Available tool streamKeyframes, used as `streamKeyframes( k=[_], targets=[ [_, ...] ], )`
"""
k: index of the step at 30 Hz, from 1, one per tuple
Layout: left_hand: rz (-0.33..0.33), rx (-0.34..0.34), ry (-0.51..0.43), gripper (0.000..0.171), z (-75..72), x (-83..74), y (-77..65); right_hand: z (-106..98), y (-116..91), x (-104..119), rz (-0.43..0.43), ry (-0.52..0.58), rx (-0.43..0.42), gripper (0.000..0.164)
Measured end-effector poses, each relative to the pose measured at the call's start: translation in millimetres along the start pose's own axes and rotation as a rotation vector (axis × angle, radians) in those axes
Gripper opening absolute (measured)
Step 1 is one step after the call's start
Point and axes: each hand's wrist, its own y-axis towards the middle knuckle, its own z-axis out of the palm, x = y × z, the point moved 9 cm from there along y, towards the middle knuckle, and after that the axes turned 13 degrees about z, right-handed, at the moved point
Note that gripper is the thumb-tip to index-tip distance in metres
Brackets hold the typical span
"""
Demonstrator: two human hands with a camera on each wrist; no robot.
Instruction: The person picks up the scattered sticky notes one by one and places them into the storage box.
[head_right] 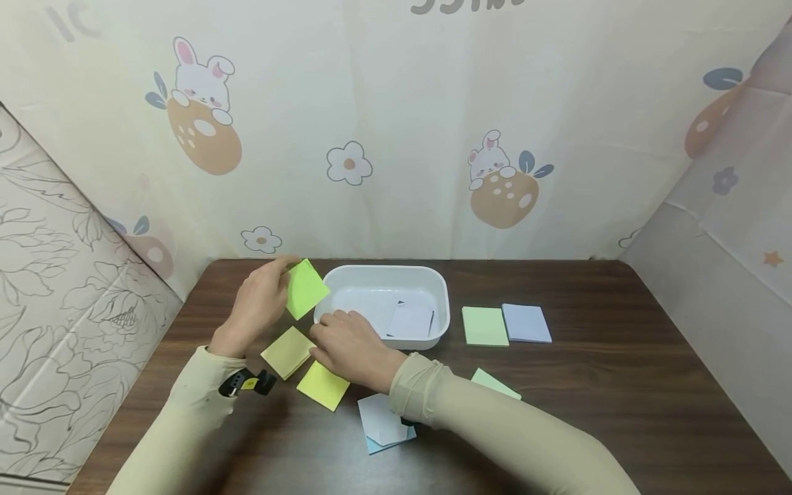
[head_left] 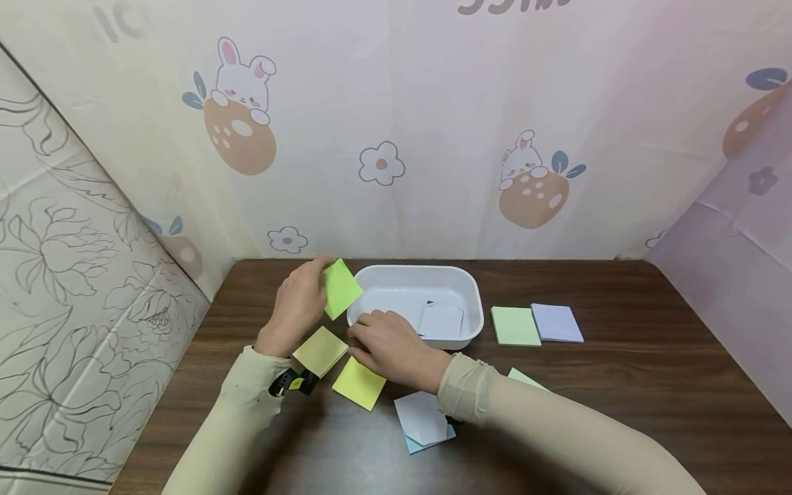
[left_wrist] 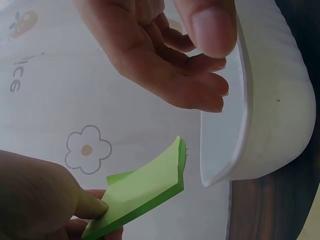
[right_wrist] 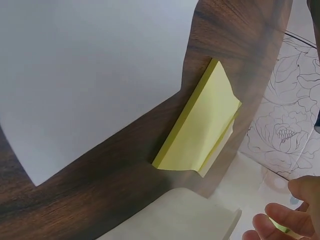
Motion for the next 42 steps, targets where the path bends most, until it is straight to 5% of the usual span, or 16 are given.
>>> streamKeyframes(
  k=[42],
  targets=[
    [0.019,0.077,-0.039,0.032,35.6,-18.1,8.4,1,-11,-45,0.080,0.021,-0.005,0.028]
  ],
)
